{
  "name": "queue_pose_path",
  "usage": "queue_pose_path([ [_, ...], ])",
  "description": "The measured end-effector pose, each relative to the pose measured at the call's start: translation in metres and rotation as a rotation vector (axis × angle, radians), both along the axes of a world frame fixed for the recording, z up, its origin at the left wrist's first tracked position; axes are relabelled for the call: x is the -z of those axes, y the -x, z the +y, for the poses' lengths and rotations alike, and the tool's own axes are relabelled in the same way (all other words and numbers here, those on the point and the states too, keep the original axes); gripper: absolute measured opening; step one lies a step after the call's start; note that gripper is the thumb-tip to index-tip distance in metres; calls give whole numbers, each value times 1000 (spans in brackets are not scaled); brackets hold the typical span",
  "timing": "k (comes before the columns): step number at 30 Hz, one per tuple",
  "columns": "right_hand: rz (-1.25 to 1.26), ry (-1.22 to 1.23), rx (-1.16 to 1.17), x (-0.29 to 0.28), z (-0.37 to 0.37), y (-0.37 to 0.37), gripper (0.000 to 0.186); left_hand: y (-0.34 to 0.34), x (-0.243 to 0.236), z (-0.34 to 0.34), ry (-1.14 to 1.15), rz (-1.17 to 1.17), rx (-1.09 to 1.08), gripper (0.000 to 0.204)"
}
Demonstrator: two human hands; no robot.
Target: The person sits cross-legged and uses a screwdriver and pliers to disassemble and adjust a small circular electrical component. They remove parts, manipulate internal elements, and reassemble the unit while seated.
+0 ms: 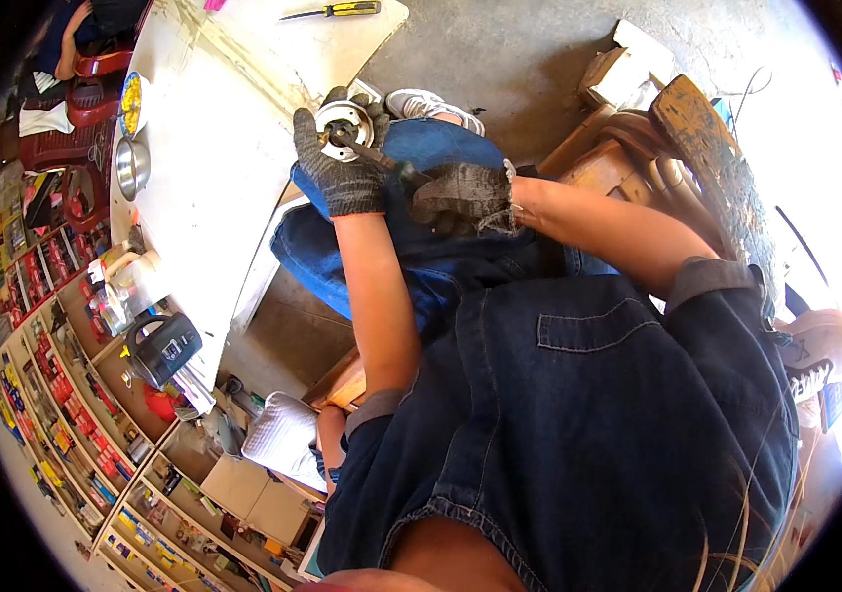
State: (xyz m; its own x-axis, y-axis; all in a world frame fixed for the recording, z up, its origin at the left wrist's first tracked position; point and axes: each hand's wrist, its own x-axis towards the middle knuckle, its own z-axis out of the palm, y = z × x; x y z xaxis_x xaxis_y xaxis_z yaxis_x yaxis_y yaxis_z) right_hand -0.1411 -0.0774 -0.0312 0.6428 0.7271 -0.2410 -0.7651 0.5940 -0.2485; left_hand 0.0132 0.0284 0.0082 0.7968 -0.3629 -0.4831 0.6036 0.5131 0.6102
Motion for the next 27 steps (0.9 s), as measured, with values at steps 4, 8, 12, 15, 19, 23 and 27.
queue_pose_path([
  [4, 210, -612, 107, -51, 22, 13, 19, 14, -21, -7, 146, 0, -39, 60],
  [8, 156, -584, 224, -80, 25, 20, 21, 18, -38, -5, 359, -6, 157, 61],
  [12, 107, -678, 251, -92, 22, 20, 20, 26, -62, -10, 266, -22, 134, 58],
  [15, 60, -740, 253, -94, 27, 25, 22, 22, -64, -14, 617, 102, 161, 61],
  [19, -14, -785, 280, -98, 36, 30, 22, 29, -73, -18, 555, -84, 237, 61],
  [23, 2, -197, 381, -97, 28, 24, 26, 15, -57, -26, 158, -27, 66, 53],
  [27, 68, -44, 238, -77, 5, 13, 29, 10, -44, -20, -7, 24, 46, 43],
])
